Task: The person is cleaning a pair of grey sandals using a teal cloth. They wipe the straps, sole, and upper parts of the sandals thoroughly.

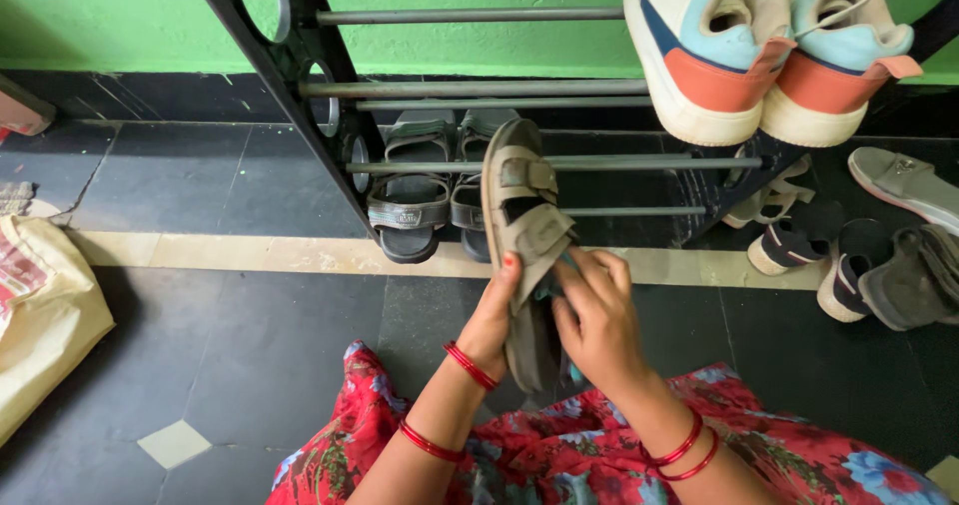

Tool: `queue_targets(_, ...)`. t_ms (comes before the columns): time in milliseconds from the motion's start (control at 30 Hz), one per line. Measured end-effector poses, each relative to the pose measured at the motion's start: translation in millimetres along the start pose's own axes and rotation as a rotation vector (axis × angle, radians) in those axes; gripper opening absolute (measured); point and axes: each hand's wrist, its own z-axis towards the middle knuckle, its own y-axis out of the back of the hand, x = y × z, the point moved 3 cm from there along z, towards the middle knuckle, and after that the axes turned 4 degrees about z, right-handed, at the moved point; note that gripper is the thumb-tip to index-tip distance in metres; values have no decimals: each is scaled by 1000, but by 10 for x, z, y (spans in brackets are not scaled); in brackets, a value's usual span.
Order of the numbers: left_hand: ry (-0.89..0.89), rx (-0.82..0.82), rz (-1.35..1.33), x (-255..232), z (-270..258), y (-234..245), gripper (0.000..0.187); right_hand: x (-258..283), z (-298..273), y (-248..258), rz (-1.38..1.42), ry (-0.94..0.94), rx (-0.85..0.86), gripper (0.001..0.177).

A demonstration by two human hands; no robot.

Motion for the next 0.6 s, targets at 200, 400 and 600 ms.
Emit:
queue_targets(200,31,13,-24,-4,8,0,85,-3,4,44,364,-107,-8,41)
queue_targets(400,2,13,-288,-128,-4,99,89,248,-22,111,479,-7,108,45)
queue_targets(600,-13,-16,-175,8,37,78,86,290,4,75,218,59,27,47)
